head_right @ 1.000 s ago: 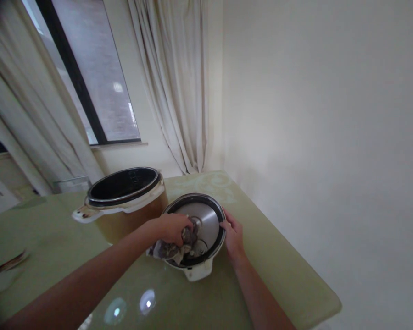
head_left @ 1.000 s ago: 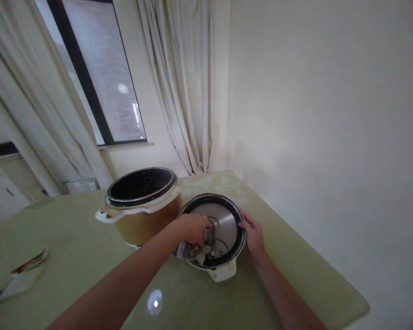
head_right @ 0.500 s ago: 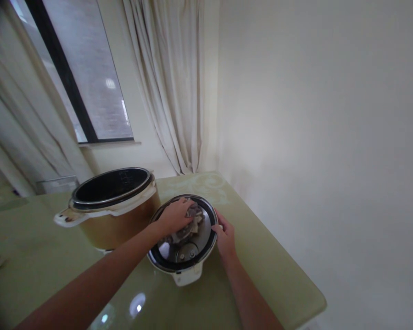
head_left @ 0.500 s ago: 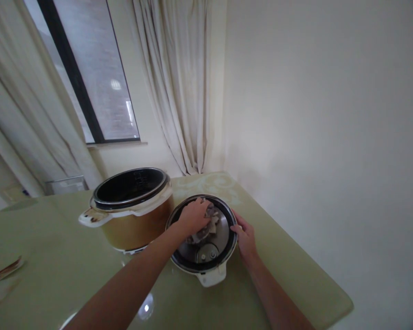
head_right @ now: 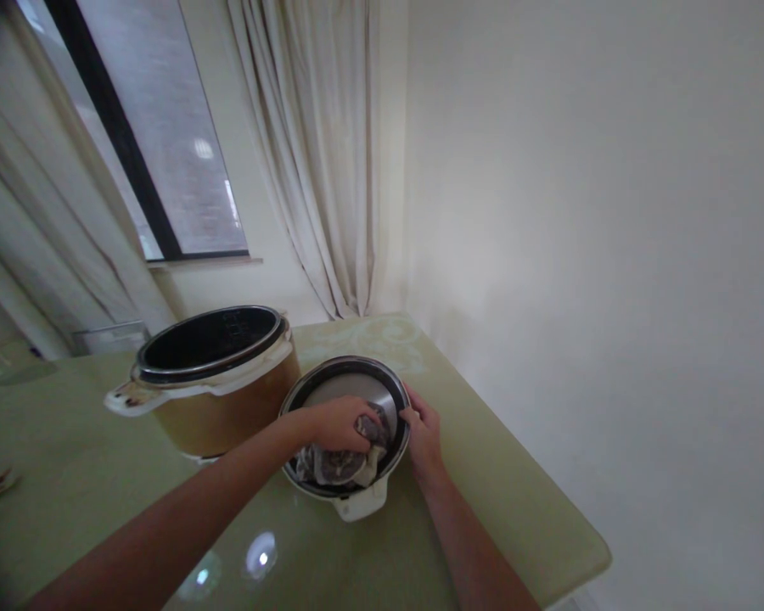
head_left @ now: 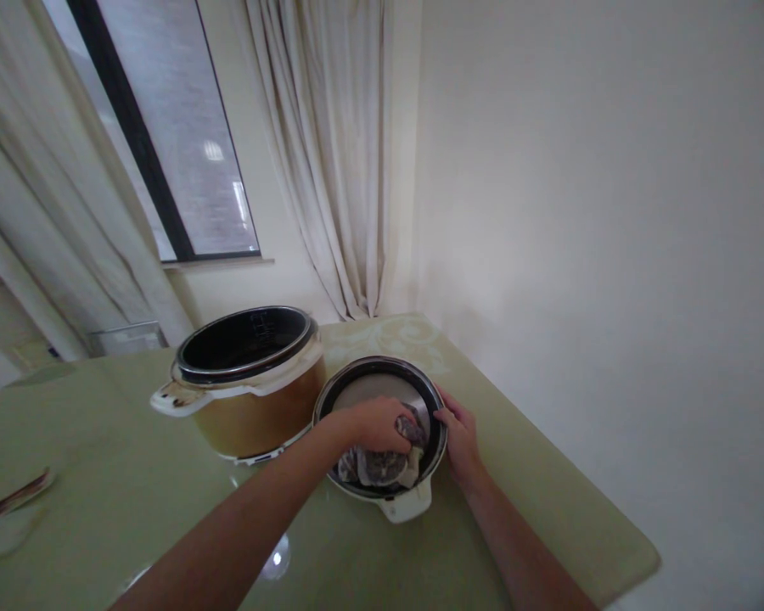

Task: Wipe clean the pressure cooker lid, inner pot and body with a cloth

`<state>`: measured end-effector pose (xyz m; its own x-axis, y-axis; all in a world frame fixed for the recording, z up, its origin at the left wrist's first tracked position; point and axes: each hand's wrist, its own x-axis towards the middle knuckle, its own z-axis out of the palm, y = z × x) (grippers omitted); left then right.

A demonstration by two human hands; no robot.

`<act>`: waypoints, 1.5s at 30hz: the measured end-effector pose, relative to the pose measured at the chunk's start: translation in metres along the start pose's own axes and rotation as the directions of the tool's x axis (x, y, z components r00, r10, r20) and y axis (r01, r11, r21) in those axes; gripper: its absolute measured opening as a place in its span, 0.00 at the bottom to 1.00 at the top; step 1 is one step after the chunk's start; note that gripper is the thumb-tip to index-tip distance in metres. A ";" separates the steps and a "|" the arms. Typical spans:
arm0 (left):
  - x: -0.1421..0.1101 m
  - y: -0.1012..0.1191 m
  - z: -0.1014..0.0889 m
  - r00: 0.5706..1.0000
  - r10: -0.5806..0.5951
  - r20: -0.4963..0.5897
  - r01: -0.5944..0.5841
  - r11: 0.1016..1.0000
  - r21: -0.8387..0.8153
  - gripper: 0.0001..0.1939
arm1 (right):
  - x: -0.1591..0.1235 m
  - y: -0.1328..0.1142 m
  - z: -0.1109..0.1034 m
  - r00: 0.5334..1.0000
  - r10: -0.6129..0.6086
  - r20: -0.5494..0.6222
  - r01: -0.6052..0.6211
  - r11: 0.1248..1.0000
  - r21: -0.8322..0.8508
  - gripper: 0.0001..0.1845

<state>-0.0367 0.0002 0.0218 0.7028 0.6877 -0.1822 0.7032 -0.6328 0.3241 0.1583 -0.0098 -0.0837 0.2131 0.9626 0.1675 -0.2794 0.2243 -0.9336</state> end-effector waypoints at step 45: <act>-0.082 0.083 0.061 0.952 -0.235 -0.198 0.236 0.972 -0.021 0.47 | 0.000 -0.002 -0.005 0.993 0.092 -0.074 -0.091 0.996 0.020 0.38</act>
<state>-0.0293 -0.1311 0.0068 0.4820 0.8737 -0.0661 0.8469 -0.4452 0.2909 0.1636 -0.0105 -0.0837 0.2555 0.9652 0.0567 -0.3162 0.1388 -0.9385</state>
